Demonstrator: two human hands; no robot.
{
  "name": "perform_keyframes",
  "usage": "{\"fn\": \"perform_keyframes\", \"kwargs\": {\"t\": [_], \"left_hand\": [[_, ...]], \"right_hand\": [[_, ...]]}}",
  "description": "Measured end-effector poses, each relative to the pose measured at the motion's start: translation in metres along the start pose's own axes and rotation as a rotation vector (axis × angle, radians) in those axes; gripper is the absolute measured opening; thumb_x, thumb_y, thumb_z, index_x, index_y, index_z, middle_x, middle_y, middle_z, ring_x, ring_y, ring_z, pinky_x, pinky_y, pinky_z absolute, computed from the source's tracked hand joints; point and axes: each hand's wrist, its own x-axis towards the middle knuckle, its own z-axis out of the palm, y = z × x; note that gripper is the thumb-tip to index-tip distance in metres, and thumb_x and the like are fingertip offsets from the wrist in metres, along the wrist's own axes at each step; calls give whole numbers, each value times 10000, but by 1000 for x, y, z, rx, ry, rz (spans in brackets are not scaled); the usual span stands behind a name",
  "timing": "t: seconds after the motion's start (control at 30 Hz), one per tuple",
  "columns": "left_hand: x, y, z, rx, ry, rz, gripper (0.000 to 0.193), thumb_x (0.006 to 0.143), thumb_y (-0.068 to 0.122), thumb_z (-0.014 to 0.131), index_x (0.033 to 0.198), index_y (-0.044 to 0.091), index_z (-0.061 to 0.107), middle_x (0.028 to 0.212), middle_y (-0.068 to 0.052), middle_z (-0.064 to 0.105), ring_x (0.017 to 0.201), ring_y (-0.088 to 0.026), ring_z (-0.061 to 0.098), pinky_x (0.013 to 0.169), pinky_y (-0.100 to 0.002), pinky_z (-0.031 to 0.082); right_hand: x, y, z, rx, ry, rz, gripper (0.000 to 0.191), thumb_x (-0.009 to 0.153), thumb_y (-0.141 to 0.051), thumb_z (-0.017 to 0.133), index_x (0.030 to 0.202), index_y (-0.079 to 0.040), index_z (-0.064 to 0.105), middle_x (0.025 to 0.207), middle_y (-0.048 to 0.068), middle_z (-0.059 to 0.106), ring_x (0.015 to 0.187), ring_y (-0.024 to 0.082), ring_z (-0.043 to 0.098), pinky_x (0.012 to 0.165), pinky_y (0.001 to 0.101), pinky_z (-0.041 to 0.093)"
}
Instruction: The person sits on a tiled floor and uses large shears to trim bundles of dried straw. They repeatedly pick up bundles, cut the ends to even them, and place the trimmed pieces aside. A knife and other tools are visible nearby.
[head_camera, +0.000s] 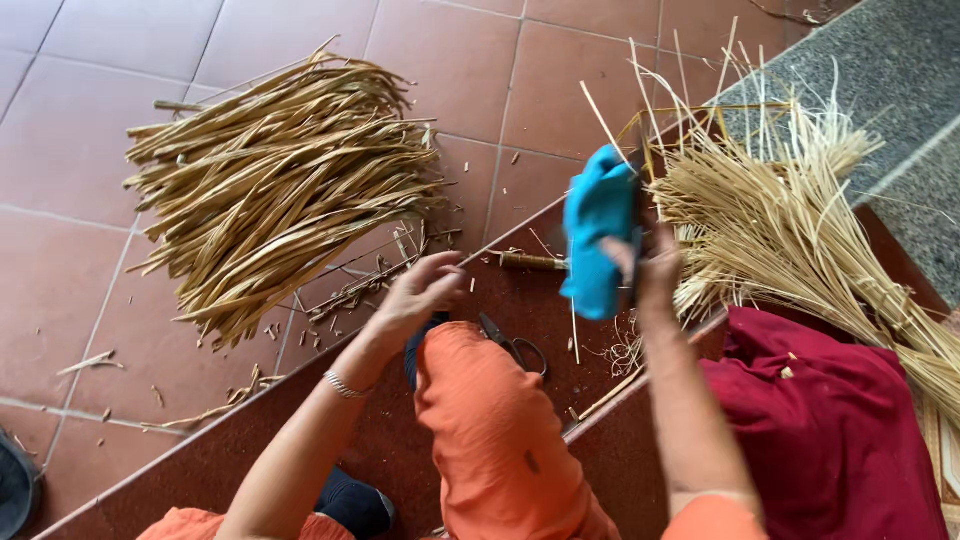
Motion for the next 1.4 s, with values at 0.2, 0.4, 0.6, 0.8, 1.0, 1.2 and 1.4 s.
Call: {"fn": "perform_keyframes", "kwargs": {"t": [0.2, 0.4, 0.6, 0.8, 1.0, 1.2, 1.4], "left_hand": [[-77, -41, -112, -85, 372, -98, 365, 993, 247, 645, 1297, 45, 633, 1109, -86, 733, 931, -157, 712, 831, -335, 599], [-118, -91, -175, -167, 685, -177, 318, 1003, 246, 622, 1270, 73, 639, 1046, -67, 729, 871, -139, 692, 752, -316, 595], [-110, -115, -208, 165, 976, -110, 324, 942, 201, 715, 1232, 58, 702, 1026, -69, 756, 878, -151, 702, 745, -303, 561], [-87, -107, -221, 1152, 962, -135, 702, 769, 208, 840, 1407, 118, 561, 1446, -112, 508, 1392, -314, 425, 1167, -533, 369], [-54, -91, -226, 1434, 757, -243, 1150, 648, 270, 897, 1591, 121, 255, 1677, -138, 197, 1559, -341, 156, 1201, -724, 72], [-26, -110, -239, 1799, 826, -224, 1047, 777, 108, 719, 1656, 180, 156, 1686, -131, 223, 1560, -339, 156, 1190, -698, -3], [-12, -122, -242, 1875, 797, -244, 817, 918, 117, 630, 1654, 97, 277, 1480, -159, 451, 1452, -349, 349, 1249, -667, 55]], "right_hand": [[125, -2, -111, -384, 90, -273, 391, 877, -99, 881, 1185, -36, 649, 1068, 42, 721, 859, 134, 654, 718, 268, 546], [165, -8, -121, 97, 298, -7, 169, 1035, -123, 734, 1123, -48, 610, 845, 37, 639, 635, 110, 573, 548, 245, 486], [61, -20, -36, 315, -220, -20, 304, 1143, -180, 774, 1256, -29, 536, 919, 52, 607, 665, 96, 542, 563, 221, 405], [-25, -108, 19, 856, -745, 341, 587, 1153, -543, 623, 1436, -46, 490, 815, 17, 524, 544, 71, 491, 611, 269, 460], [-87, -134, 45, 878, -887, 665, 683, 1103, -565, 586, 1534, -57, 435, 822, 23, 495, 533, 93, 483, 618, 314, 458], [-94, -105, 51, 925, -941, 889, 704, 1106, -559, 568, 1561, -44, 414, 823, 22, 474, 540, 100, 470, 608, 322, 431], [-75, -89, 41, 928, -957, 898, 726, 1108, -553, 551, 1587, -31, 394, 824, 21, 453, 548, 108, 457, 597, 330, 404]]}}
